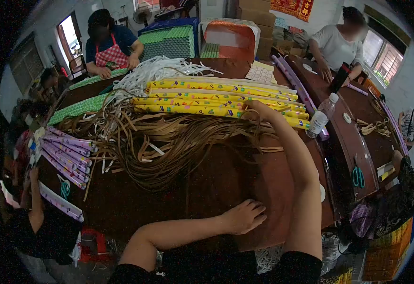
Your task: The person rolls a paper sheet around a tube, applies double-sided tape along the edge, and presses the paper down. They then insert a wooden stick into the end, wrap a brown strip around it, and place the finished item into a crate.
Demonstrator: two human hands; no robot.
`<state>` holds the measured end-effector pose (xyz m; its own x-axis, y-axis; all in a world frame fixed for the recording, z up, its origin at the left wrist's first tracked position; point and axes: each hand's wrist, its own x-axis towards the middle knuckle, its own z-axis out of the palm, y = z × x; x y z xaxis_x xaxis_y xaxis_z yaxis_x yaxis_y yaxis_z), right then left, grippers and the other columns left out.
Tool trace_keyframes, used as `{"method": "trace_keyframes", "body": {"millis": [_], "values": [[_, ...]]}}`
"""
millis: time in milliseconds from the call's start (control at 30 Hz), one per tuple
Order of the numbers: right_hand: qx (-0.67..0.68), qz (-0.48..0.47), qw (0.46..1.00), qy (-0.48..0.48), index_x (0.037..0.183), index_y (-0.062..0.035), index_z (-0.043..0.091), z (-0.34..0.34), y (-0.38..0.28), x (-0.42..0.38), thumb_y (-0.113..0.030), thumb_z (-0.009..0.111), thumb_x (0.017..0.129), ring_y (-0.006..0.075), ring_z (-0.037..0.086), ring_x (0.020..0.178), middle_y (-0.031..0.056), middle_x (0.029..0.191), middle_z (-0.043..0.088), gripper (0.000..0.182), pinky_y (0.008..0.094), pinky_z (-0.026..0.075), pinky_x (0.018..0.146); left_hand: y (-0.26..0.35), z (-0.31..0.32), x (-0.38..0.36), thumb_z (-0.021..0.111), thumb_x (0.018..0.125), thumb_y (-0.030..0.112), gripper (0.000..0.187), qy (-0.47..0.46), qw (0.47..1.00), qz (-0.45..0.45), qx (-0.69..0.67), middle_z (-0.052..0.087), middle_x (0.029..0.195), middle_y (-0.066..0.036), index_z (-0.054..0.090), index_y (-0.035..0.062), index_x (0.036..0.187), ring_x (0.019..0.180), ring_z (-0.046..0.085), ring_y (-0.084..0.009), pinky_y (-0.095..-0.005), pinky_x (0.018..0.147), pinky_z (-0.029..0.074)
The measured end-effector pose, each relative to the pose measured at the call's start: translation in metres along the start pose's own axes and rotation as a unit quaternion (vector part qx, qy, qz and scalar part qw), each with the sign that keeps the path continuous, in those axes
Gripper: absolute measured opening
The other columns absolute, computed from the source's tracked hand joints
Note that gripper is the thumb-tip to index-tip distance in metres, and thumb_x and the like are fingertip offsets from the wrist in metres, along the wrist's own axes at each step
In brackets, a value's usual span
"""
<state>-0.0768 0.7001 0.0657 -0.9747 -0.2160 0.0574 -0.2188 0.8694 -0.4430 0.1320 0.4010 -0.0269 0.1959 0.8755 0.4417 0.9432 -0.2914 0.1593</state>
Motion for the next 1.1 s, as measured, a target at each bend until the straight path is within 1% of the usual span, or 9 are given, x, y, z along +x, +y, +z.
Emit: {"method": "trace_keyframes", "body": {"millis": [33,167,400,500,700,833,933,967,1100], "values": [[0.040,0.006,0.999,0.021,0.103,0.0000,0.065,-0.007,-0.016,-0.006,-0.020,0.076,0.078,0.0222,0.063,0.081,0.0134,0.087,0.066,0.034,0.0331,0.050,0.072,0.000,-0.001,0.000,0.053,0.092,0.019,0.036,0.000,1.000,-0.003,-0.006,0.055,0.126,-0.023,0.061,-0.0001,0.121,0.116,0.053,-0.0375,-0.0484,0.098,0.042],[-0.163,0.005,0.982,0.094,0.111,-0.0015,0.065,-0.027,-0.051,-0.007,-0.026,0.068,0.080,0.0366,0.063,0.094,0.0181,0.096,0.066,0.040,0.0431,0.049,0.083,0.000,-0.019,0.005,0.051,0.094,0.020,0.036,-0.054,0.998,-0.005,-0.009,0.055,0.127,-0.023,0.060,-0.0008,0.122,0.117,0.052,-0.0383,-0.0506,0.098,0.043],[-0.472,-0.117,0.833,0.262,0.100,-0.0039,0.062,-0.085,-0.166,-0.064,-0.011,0.065,0.073,0.0267,0.060,0.096,0.0090,0.098,0.061,0.027,0.0387,0.053,0.076,-0.001,-0.002,0.000,0.055,0.096,0.024,0.033,-0.006,0.999,-0.001,-0.038,0.056,0.125,-0.020,0.060,0.0008,0.119,0.119,0.052,-0.0369,-0.0516,0.099,0.044],[-0.498,-0.142,0.789,0.330,0.109,-0.0033,0.062,-0.089,-0.187,-0.121,-0.007,0.063,0.073,0.0244,0.058,0.090,0.0076,0.099,0.059,0.036,0.0351,0.049,0.076,0.001,-0.032,0.002,0.060,0.094,0.022,0.032,0.094,0.995,0.030,0.023,0.056,0.123,-0.019,0.060,0.0008,0.118,0.118,0.053,-0.0355,-0.0506,0.097,0.046],[-0.475,-0.114,0.774,0.402,0.114,0.0000,0.060,-0.061,-0.197,-0.236,-0.018,0.070,0.077,0.0260,0.060,0.089,0.0114,0.102,0.061,0.042,0.0371,0.049,0.073,-0.008,-0.127,0.007,0.067,0.088,0.014,0.046,0.285,0.919,-0.135,0.237,0.049,0.136,-0.016,0.055,0.0028,0.130,0.127,0.047,-0.0339,-0.0494,0.104,0.039],[-0.500,-0.120,0.727,0.455,0.110,-0.0023,0.067,-0.025,-0.200,-0.276,-0.006,0.070,0.081,0.0261,0.064,0.090,0.0104,0.099,0.065,0.030,0.0388,0.053,0.076,-0.014,-0.176,-0.009,0.065,0.091,0.015,0.046,0.221,0.853,-0.196,0.431,0.046,0.141,-0.014,0.053,0.0076,0.134,0.132,0.042,-0.0341,-0.0498,0.105,0.036],[-0.538,-0.128,0.705,0.443,0.111,-0.0038,0.069,-0.005,-0.204,-0.296,-0.006,0.068,0.085,0.0262,0.064,0.091,0.0101,0.100,0.066,0.026,0.0405,0.054,0.076,-0.017,-0.191,-0.024,0.062,0.091,0.009,0.042,0.205,0.859,-0.147,0.446,0.056,0.129,-0.012,0.056,0.0104,0.132,0.118,0.053,-0.0317,-0.0489,0.099,0.042],[-0.535,-0.133,0.710,0.438,0.111,-0.0039,0.069,0.000,-0.206,-0.300,-0.006,0.067,0.085,0.0263,0.064,0.091,0.0103,0.101,0.066,0.026,0.0402,0.054,0.076,-0.021,-0.192,-0.028,0.057,0.088,0.013,0.037,0.211,0.853,-0.110,0.465,0.061,0.115,-0.009,0.061,0.0096,0.124,0.105,0.059,-0.0278,-0.0420,0.092,0.047],[-0.537,-0.138,0.716,0.425,0.112,-0.0042,0.068,0.018,-0.212,-0.311,-0.010,0.068,0.084,0.0255,0.064,0.092,0.0101,0.105,0.065,0.028,0.0397,0.053,0.077,-0.015,-0.195,-0.048,0.061,0.085,0.014,0.036,0.147,0.867,-0.083,0.468,0.061,0.108,-0.010,0.061,0.0084,0.121,0.096,0.059,-0.0266,-0.0408,0.085,0.049]]}}
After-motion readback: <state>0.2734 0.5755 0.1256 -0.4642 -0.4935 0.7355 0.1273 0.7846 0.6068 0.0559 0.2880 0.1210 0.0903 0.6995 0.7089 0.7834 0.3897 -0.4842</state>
